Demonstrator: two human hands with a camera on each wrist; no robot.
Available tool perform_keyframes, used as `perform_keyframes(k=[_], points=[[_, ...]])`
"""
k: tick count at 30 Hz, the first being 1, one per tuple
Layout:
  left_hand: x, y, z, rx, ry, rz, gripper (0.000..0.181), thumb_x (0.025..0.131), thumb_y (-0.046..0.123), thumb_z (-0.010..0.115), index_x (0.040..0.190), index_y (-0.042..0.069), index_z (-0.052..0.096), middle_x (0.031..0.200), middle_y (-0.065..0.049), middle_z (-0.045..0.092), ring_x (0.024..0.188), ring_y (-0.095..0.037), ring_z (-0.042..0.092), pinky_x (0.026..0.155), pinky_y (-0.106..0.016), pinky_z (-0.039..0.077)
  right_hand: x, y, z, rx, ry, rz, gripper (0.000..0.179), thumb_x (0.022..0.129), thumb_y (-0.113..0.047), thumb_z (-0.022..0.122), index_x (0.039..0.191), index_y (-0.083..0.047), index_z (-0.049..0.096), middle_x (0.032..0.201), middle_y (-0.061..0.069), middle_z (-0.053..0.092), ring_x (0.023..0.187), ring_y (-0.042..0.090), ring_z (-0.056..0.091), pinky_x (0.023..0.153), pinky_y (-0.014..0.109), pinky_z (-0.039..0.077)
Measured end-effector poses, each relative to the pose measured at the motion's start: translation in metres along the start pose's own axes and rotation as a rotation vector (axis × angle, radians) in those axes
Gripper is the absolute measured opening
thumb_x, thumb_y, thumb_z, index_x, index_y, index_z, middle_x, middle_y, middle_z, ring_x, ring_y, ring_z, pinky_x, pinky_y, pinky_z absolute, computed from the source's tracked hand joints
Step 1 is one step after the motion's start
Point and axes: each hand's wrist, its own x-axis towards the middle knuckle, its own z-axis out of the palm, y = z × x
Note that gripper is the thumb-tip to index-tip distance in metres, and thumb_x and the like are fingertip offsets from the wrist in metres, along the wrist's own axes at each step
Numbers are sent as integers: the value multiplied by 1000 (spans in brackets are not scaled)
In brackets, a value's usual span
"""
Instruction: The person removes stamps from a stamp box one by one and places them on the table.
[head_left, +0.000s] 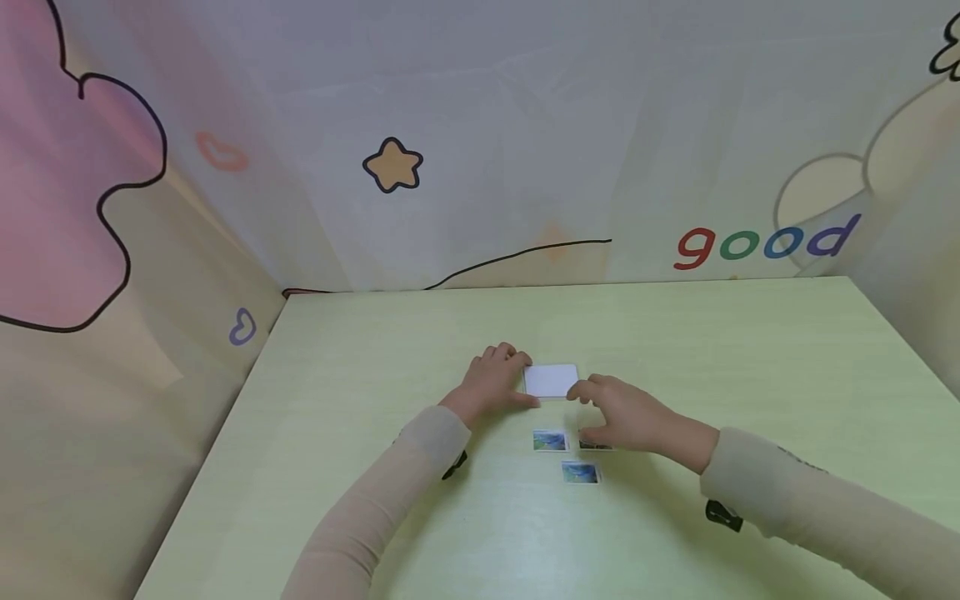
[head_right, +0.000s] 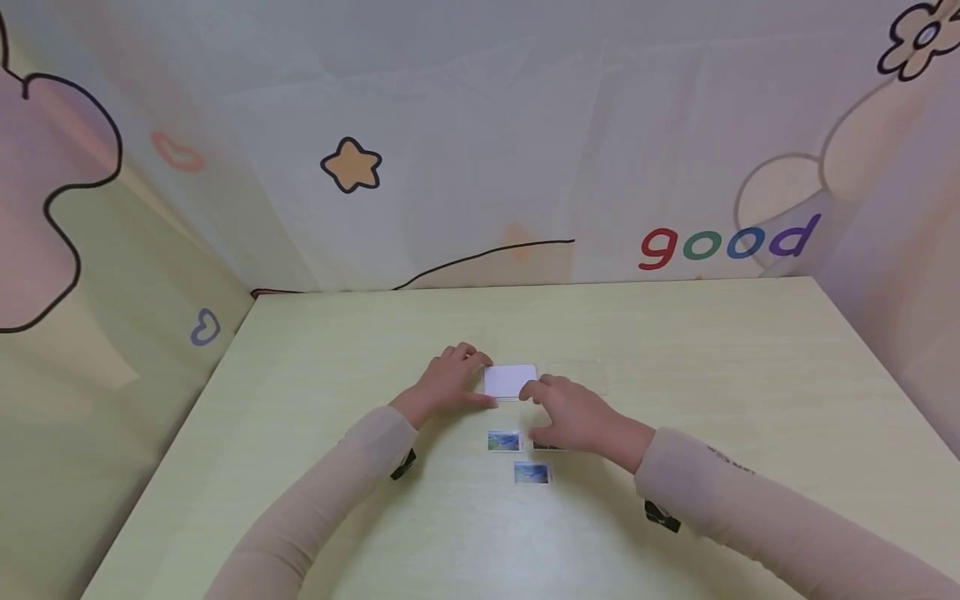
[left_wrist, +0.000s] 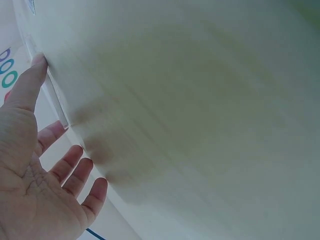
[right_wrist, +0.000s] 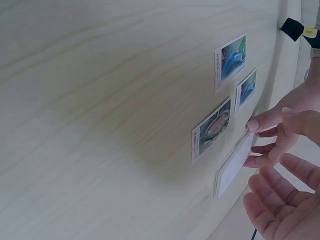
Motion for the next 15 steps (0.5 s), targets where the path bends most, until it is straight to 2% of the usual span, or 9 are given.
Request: perform_keyframes(k=[5, 11, 15], points=[[0, -1, 0, 7, -4, 6, 66, 80, 52, 71, 132, 18, 51, 135, -7, 45, 121, -25, 42, 99, -43, 38, 2, 2, 1, -39, 39, 19, 46, 78, -17, 75, 119, -2, 58, 112, 17, 59, 99, 31, 57, 84, 48, 49], [3, -3, 2, 29, -3, 14, 66, 79, 54, 70, 133, 19, 50, 134, -6, 45, 120, -25, 42, 97, -43, 39, 7, 9, 3, -85, 124, -6, 54, 75, -18, 79, 122, -3, 57, 126, 20, 54, 112, 38, 52, 92, 53, 45], [4, -5, 4, 31, -8, 9, 66, 79, 55, 70, 133, 21, 51, 134, -5, 45, 120, -24, 42, 98, -42, 38, 9, 15, 3, -122, 182, -19, 59, 74, -18, 80, 124, -3, 55, 130, 23, 51, 114, 41, 50, 93, 56, 43]])
